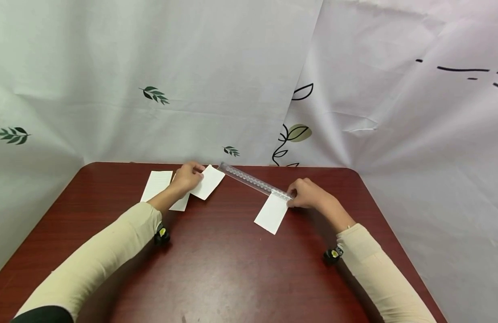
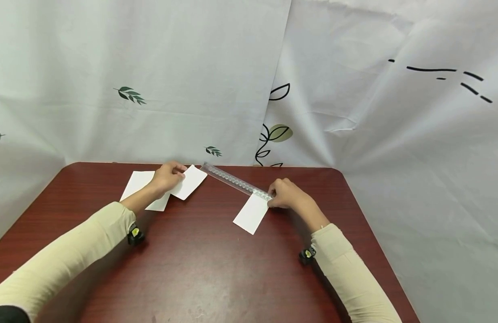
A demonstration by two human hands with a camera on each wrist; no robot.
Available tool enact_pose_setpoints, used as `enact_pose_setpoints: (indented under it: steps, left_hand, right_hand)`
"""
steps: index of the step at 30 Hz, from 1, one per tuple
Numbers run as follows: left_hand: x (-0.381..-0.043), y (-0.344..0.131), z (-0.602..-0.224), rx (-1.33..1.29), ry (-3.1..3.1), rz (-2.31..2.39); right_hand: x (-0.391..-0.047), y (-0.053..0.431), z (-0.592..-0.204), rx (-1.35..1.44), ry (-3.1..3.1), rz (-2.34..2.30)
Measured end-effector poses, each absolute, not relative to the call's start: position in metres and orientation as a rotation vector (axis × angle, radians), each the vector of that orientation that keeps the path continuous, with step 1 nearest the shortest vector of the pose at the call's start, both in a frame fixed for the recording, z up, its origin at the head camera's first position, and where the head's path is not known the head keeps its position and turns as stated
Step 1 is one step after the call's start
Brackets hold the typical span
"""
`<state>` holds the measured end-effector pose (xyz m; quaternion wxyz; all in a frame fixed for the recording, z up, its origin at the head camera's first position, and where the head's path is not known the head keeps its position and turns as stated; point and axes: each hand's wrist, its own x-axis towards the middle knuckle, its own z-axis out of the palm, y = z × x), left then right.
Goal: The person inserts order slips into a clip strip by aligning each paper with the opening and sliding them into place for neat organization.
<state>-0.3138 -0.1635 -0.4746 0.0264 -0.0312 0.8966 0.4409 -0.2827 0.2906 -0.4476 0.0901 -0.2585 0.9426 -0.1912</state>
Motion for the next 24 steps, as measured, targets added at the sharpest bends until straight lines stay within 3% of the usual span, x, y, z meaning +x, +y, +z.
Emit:
enact_pose_setpoints:
  steps: [9, 24]
  left_hand:
    - [-0.340, -0.159, -0.494, -0.066, 2.784, 1.317]
    - [-0.341, -0.145, -0.490, -0.079, 2.777, 1.308]
  right_hand:
    - [-0.255, 0.272, -0.413, -0.678, 2.804, -0.533]
    - [-0.251, 0.267, -0.408, -0.674, 2.825, -0.492]
